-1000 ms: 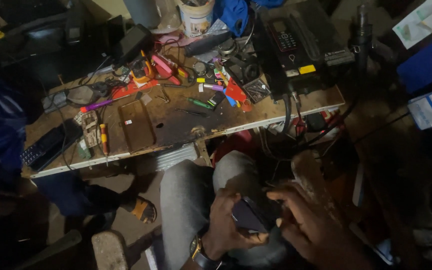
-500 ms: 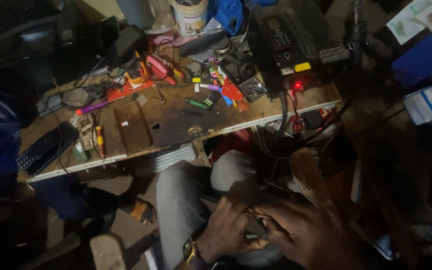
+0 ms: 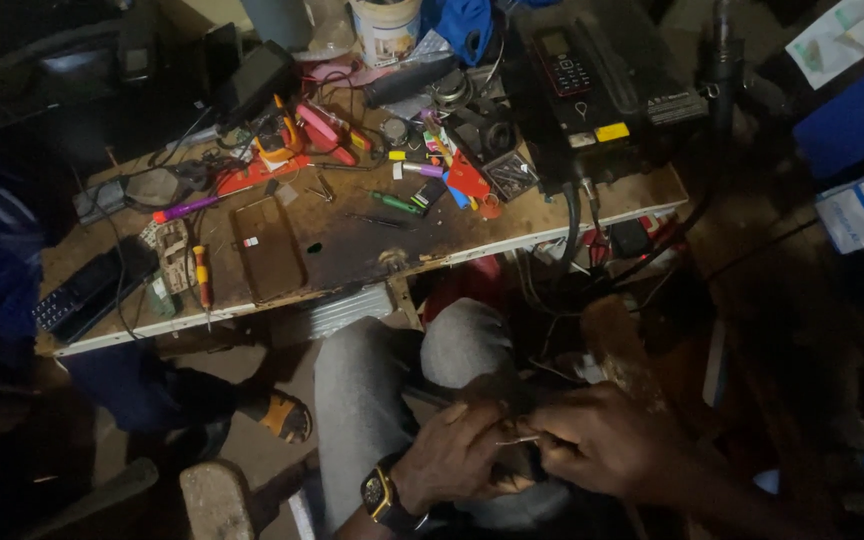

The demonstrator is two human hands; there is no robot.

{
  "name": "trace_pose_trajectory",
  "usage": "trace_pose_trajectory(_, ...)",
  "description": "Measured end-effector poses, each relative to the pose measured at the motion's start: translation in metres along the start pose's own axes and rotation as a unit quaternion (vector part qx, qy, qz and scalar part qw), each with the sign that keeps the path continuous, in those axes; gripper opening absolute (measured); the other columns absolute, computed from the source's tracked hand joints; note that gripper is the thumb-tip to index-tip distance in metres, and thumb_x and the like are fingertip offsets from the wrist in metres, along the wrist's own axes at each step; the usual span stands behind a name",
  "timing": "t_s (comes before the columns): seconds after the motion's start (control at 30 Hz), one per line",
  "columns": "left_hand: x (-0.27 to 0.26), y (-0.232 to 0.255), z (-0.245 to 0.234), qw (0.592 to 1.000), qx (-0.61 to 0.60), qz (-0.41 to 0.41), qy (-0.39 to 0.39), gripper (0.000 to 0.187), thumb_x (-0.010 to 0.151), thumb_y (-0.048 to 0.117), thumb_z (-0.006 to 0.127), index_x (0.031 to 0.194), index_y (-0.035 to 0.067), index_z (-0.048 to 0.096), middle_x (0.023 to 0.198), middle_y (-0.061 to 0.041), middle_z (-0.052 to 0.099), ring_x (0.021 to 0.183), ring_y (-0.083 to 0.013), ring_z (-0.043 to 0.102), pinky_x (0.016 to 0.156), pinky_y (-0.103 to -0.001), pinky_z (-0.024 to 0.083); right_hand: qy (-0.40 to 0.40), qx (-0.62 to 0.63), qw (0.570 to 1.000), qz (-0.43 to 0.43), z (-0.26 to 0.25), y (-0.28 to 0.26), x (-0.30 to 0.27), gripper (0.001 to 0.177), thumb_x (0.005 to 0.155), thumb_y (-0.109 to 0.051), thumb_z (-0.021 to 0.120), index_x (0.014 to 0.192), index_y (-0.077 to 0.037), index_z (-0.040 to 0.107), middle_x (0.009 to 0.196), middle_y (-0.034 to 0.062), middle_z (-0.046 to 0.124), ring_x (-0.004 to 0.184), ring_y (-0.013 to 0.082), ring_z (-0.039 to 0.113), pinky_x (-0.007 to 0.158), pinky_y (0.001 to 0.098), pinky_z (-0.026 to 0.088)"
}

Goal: Disassembling a mobile phone to inspect or repair internal components on a cluttered workbench.

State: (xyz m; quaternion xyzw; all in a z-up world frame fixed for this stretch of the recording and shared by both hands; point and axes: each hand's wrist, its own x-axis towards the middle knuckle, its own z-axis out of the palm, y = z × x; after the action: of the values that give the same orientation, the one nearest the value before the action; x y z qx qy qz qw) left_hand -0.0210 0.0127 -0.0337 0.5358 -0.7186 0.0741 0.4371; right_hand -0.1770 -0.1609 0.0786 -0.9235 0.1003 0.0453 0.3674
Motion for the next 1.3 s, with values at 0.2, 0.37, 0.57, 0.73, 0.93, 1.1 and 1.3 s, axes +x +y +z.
trace_pose_trajectory(0.2, -0.002, -0.003, 0.004, 0.999, -0.007, 0.035, -0.022, 0.051, 0.106, 0.045, 0.069, 0.100, -0.006, 0.067, 0.106, -0.023, 0.063, 0.085, -0.0341, 0.064, 0.075, -0.043, 0.056, -0.109, 0.036, 0.992, 0.043, -0.010, 0.016, 0.017, 0.025, 0.075, -0.021, 0.066, 0.098, -0.024, 0.077, 0.082, -0.0074, 0.078, 0.069, 0.0102, 0.067, 0.061, 0.0353, 0.049)
trace_pose_trajectory(0.37, -0.009, -0.005, 0.005, 0.998, 0.000, 0.052, -0.047, 0.047, 0.105, 0.041, 0.071, 0.106, -0.006, 0.066, 0.115, -0.027, 0.064, 0.103, -0.0415, 0.068, 0.096, -0.050, 0.059, -0.225, -0.039, 0.973, 0.032, -0.029, -0.006, 0.042, 0.013, 0.079, -0.015, 0.067, 0.070, -0.015, 0.057, 0.072, -0.0026, 0.061, 0.062, 0.0106, 0.055, 0.059, 0.0366, 0.042)
trace_pose_trajectory(0.57, -0.009, -0.007, 0.002, 0.998, 0.003, 0.061, -0.031, 0.044, 0.100, 0.038, 0.080, 0.091, -0.002, 0.064, 0.113, -0.025, 0.065, 0.099, -0.0399, 0.069, 0.090, -0.047, 0.062, -0.309, -0.098, 0.942, 0.081, -0.045, -0.036, 0.063, 0.008, 0.075, -0.021, 0.060, 0.076, -0.017, 0.067, 0.067, -0.0041, 0.076, 0.066, 0.0124, 0.072, 0.063, 0.0336, 0.052)
trace_pose_trajectory(0.73, -0.003, -0.006, 0.004, 0.996, -0.019, 0.069, -0.051, 0.049, 0.104, 0.041, 0.075, 0.101, -0.007, 0.065, 0.126, -0.030, 0.066, 0.113, -0.0451, 0.068, 0.097, -0.056, 0.058, -0.291, -0.107, 0.951, 0.014, -0.027, -0.011, 0.074, 0.011, 0.074, -0.024, 0.066, 0.074, -0.013, 0.066, 0.069, 0.0058, 0.072, 0.062, 0.0192, 0.070, 0.056, 0.0391, 0.048)
trace_pose_trajectory(0.93, 0.000, -0.003, -0.002, 0.998, 0.004, 0.041, -0.053, 0.066, 0.113, 0.051, 0.049, 0.128, -0.011, 0.065, 0.125, -0.029, 0.059, 0.115, -0.0496, 0.063, 0.100, -0.065, 0.054, -0.340, 0.061, 0.936, 0.075, -0.053, -0.016, 0.079, 0.008, 0.088, -0.010, 0.068, 0.081, -0.010, 0.065, 0.061, 0.0040, 0.072, 0.055, 0.0103, 0.075, 0.050, 0.0260, 0.045)
trace_pose_trajectory(1.1, 0.000, -0.001, 0.000, 1.000, -0.004, 0.019, -0.006, 0.069, 0.107, 0.054, 0.059, 0.121, -0.013, 0.065, 0.119, -0.028, 0.057, 0.109, -0.0497, 0.066, 0.099, -0.064, 0.058, -0.280, 0.078, 0.954, 0.072, -0.044, 0.002, 0.055, 0.016, 0.089, -0.010, 0.065, 0.076, -0.016, 0.057, 0.065, -0.0051, 0.068, 0.061, 0.0032, 0.075, 0.058, 0.0267, 0.047)
trace_pose_trajectory(1.3, -0.005, -0.001, 0.004, 0.999, -0.006, -0.022, -0.033, 0.077, 0.099, 0.062, 0.064, 0.130, -0.008, 0.063, 0.125, -0.023, 0.059, 0.112, -0.0431, 0.064, 0.110, -0.063, 0.051, -0.150, 0.030, 0.988, -0.015, -0.028, 0.014, 0.041, 0.004, 0.081, -0.017, 0.067, 0.085, -0.017, 0.065, 0.074, -0.0019, 0.073, 0.062, 0.0100, 0.060, 0.058, 0.0359, 0.045)
